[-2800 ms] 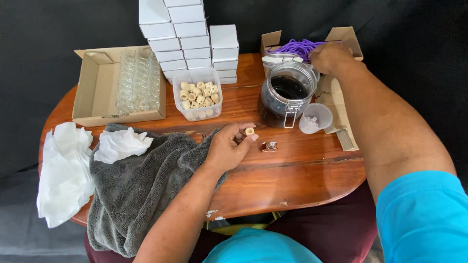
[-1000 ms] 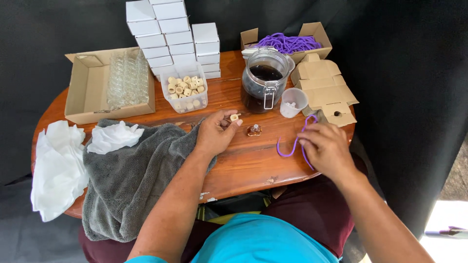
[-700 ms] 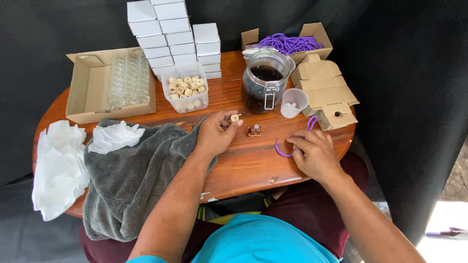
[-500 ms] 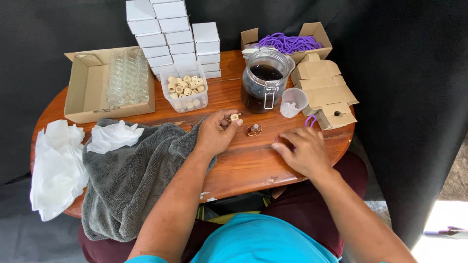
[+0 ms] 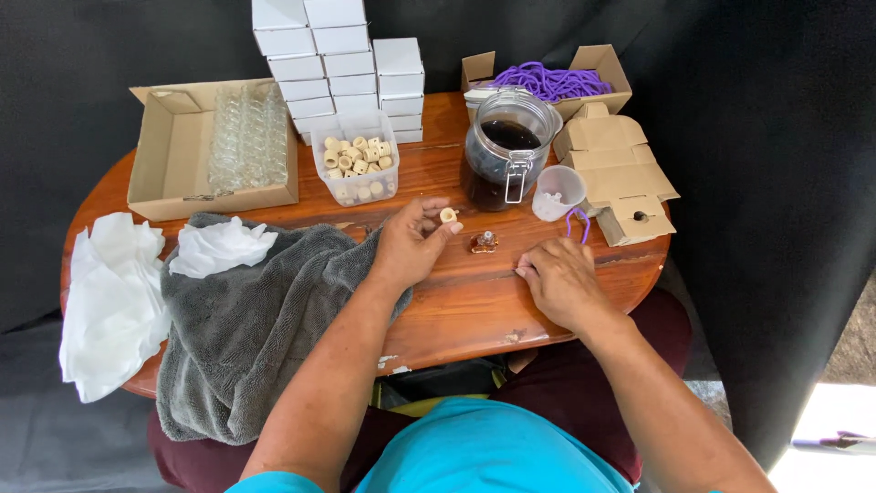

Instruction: Filling a small perfume bottle using a syringe and assembling it with a wooden bead and cord.

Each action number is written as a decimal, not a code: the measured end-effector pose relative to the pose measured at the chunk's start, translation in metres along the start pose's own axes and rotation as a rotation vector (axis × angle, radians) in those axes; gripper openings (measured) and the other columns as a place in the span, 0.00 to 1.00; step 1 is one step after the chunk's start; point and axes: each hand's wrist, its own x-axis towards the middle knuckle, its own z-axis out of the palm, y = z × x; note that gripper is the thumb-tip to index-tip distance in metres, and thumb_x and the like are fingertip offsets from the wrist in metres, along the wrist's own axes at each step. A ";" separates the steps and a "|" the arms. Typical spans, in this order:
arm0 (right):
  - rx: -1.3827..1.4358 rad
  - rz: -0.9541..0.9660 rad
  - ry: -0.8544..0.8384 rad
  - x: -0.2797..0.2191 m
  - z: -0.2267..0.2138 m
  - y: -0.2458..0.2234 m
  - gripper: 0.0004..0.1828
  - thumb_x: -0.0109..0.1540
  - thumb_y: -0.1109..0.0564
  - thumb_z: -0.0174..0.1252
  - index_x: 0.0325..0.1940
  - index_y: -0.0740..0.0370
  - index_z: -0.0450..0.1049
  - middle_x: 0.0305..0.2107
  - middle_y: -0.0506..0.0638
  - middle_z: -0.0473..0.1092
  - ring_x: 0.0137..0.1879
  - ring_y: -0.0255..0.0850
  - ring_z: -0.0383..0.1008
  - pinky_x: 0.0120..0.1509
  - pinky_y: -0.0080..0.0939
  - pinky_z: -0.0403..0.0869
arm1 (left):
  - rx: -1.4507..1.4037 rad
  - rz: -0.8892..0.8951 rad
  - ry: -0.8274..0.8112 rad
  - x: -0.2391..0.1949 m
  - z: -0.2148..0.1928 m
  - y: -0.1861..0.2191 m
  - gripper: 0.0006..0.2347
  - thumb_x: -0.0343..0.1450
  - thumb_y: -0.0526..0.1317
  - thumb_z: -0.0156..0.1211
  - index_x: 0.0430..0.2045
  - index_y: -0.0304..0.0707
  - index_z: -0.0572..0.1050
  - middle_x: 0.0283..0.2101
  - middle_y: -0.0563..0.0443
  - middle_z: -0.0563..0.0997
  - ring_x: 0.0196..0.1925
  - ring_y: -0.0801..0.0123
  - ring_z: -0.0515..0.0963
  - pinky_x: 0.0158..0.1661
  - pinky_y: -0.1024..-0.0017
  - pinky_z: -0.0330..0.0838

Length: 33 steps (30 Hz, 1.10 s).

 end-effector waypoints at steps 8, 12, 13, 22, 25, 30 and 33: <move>0.310 -0.030 0.277 -0.003 -0.006 0.001 0.04 0.63 0.58 0.62 0.42 0.52 0.78 0.32 0.48 0.76 0.47 0.50 0.78 0.54 0.52 0.71 | -0.286 -0.051 -0.059 0.000 0.005 -0.019 0.16 0.68 0.32 0.73 0.50 0.36 0.79 0.39 0.50 0.84 0.39 0.76 0.84 0.41 0.75 0.82; 0.621 0.028 0.426 0.006 -0.017 -0.020 0.07 0.63 0.64 0.63 0.43 0.56 0.82 0.31 0.52 0.78 0.42 0.51 0.80 0.48 0.47 0.75 | -0.308 -0.055 -0.111 0.001 0.002 -0.006 0.15 0.70 0.31 0.69 0.52 0.38 0.79 0.42 0.49 0.85 0.40 0.76 0.85 0.41 0.77 0.83; 0.622 0.031 0.425 0.008 -0.018 -0.021 0.07 0.63 0.64 0.63 0.43 0.56 0.82 0.31 0.52 0.78 0.42 0.51 0.80 0.48 0.47 0.75 | -0.308 -0.057 -0.112 0.001 0.006 -0.004 0.15 0.70 0.31 0.69 0.52 0.38 0.79 0.42 0.49 0.85 0.40 0.76 0.85 0.41 0.77 0.83; 0.895 0.015 0.541 0.030 -0.033 -0.053 0.08 0.62 0.68 0.64 0.44 0.64 0.82 0.29 0.52 0.77 0.39 0.35 0.75 0.48 0.42 0.75 | -0.416 0.013 -0.258 0.007 0.019 0.042 0.18 0.73 0.30 0.63 0.60 0.32 0.72 0.47 0.38 0.84 0.44 0.67 0.85 0.46 0.71 0.85; 0.870 -0.024 0.560 0.038 -0.042 -0.056 0.06 0.61 0.68 0.65 0.41 0.63 0.82 0.27 0.53 0.77 0.37 0.38 0.77 0.46 0.43 0.76 | -0.457 0.013 -0.252 0.009 0.026 0.042 0.16 0.73 0.32 0.65 0.56 0.32 0.75 0.47 0.42 0.85 0.45 0.72 0.84 0.46 0.73 0.84; 0.844 -0.046 0.599 0.047 -0.061 -0.069 0.07 0.59 0.70 0.65 0.38 0.62 0.82 0.27 0.53 0.78 0.36 0.40 0.79 0.45 0.42 0.76 | -0.534 -0.004 -0.250 0.012 0.029 0.048 0.17 0.73 0.33 0.65 0.57 0.33 0.74 0.45 0.44 0.85 0.43 0.72 0.85 0.44 0.78 0.84; 0.876 -0.041 0.612 0.049 -0.063 -0.070 0.08 0.60 0.70 0.64 0.40 0.62 0.82 0.26 0.52 0.77 0.35 0.35 0.76 0.45 0.40 0.75 | -0.586 -0.030 -0.249 0.011 0.033 0.056 0.16 0.73 0.32 0.65 0.56 0.31 0.74 0.44 0.42 0.85 0.41 0.71 0.86 0.44 0.74 0.85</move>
